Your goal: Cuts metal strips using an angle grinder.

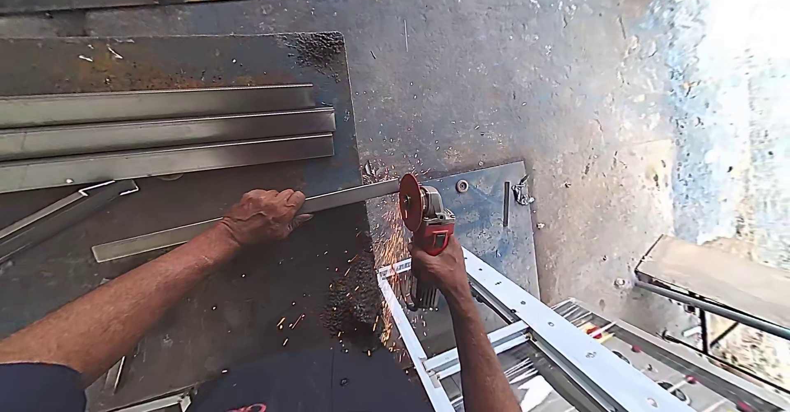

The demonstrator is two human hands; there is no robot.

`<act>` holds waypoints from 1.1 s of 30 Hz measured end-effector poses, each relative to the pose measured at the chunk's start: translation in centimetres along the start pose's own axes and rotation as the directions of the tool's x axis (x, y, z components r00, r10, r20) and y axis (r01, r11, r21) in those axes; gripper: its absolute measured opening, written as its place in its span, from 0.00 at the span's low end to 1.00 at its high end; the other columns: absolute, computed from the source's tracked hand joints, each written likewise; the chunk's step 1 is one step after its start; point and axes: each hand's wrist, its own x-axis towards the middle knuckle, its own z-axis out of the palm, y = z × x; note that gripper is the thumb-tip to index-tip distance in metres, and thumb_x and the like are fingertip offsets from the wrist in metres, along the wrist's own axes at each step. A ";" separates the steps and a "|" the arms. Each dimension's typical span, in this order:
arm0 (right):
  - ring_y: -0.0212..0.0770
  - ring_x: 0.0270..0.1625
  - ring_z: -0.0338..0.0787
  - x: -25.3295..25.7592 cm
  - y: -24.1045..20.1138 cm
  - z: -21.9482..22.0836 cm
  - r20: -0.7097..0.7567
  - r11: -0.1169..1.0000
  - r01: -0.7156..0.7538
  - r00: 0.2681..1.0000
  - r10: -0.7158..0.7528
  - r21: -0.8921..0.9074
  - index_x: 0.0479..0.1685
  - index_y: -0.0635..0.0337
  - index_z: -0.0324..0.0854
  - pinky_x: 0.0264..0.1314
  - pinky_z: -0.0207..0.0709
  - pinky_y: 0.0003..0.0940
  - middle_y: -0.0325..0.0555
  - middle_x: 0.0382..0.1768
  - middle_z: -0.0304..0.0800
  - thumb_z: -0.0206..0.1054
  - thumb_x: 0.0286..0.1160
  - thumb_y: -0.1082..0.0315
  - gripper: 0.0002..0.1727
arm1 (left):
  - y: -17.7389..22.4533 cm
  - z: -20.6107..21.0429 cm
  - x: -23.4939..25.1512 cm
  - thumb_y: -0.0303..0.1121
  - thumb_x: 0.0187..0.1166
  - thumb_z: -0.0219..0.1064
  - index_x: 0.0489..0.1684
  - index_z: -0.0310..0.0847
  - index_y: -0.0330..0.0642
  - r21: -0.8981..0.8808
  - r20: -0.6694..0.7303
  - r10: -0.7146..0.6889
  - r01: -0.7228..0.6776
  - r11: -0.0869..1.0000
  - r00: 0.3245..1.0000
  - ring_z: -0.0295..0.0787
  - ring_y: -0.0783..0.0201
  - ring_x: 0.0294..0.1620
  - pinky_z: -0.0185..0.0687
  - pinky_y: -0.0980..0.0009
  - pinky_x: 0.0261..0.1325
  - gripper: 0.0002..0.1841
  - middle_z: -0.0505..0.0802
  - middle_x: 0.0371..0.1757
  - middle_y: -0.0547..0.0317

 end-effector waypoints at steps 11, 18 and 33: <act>0.31 0.48 0.92 0.4 0.2 0.1 0.011 1.000 -0.011 1.000 0.011 0.015 0.62 0.64 0.80 0.57 0.86 0.36 0.43 0.45 0.93 0.85 0.43 0.51 0.42 | -0.1 0.0 0.2 0.57 0.90 0.46 0.35 0.81 0.38 -0.009 -0.008 0.013 -0.013 1.000 1.000 0.86 0.49 0.22 0.78 0.55 0.22 0.30 0.84 0.25 0.51; 0.31 0.48 0.92 0.6 -0.1 -0.2 0.030 1.000 -0.019 0.999 0.019 0.000 0.63 0.63 0.80 0.57 0.86 0.35 0.42 0.45 0.93 0.85 0.44 0.52 0.41 | -0.1 0.1 0.3 0.58 0.90 0.45 0.36 0.81 0.38 0.005 -0.004 0.020 -0.020 1.000 1.000 0.86 0.49 0.22 0.78 0.56 0.21 0.31 0.84 0.25 0.51; 0.32 0.48 0.92 0.9 -0.3 -0.3 0.039 0.999 -0.034 0.999 0.035 -0.012 0.63 0.63 0.80 0.57 0.86 0.37 0.43 0.45 0.93 0.85 0.43 0.52 0.41 | -0.1 -0.1 0.3 0.58 0.89 0.47 0.35 0.81 0.38 -0.014 0.003 0.018 -0.018 1.000 1.000 0.87 0.49 0.22 0.79 0.56 0.21 0.30 0.85 0.24 0.51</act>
